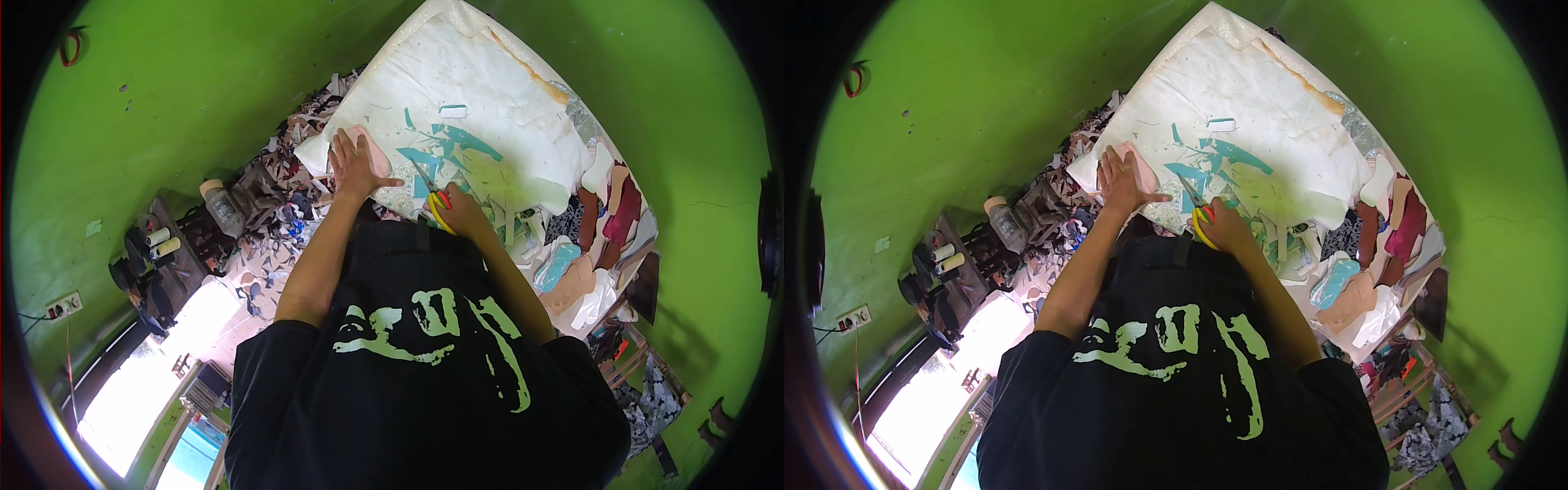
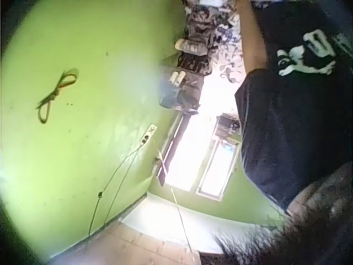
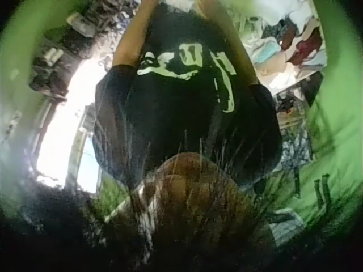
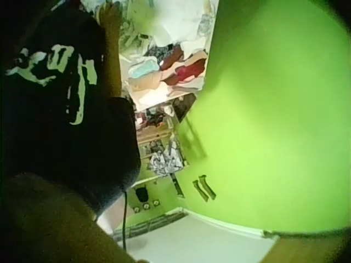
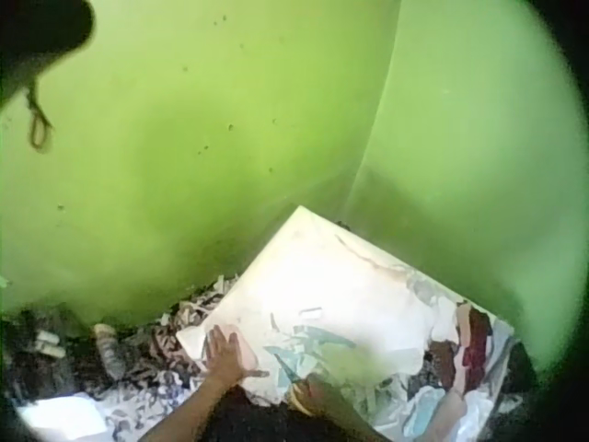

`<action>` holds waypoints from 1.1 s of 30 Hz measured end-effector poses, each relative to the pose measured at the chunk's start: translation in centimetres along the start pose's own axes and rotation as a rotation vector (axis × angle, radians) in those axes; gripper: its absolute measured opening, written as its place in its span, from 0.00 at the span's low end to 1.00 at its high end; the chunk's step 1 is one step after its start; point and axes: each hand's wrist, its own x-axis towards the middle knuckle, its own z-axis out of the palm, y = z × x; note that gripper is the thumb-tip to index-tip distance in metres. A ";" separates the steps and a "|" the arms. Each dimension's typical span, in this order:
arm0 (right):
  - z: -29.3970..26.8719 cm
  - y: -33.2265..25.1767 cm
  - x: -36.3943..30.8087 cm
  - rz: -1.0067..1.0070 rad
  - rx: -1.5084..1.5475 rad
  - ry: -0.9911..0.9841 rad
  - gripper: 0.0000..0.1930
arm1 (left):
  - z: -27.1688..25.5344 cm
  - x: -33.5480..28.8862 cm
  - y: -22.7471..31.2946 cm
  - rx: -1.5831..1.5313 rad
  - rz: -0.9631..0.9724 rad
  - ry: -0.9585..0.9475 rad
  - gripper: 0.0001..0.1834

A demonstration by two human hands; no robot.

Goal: Cutting out a pink foam shoe insole from a larger sheet of material using scissors.

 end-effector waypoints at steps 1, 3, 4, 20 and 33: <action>0.0 -0.1 0.0 0.000 0.002 0.002 0.31 | 0.3 0.3 -0.4 0.002 0.002 0.000 0.73; -0.1 -0.7 0.1 0.016 0.068 0.081 0.33 | 1.4 1.1 -1.6 -0.070 0.065 0.079 0.72; -0.1 -0.5 0.3 0.019 0.071 0.085 0.33 | 1.4 1.2 -1.6 -0.069 0.071 0.078 0.72; -1.0 -2.4 -1.7 0.088 0.094 -0.097 0.32 | 1.6 1.2 -0.8 -0.013 -0.015 0.135 0.67; 2.5 1.4 1.1 0.128 0.652 -0.311 0.30 | 2.9 1.4 -2.4 -0.119 0.054 0.256 0.48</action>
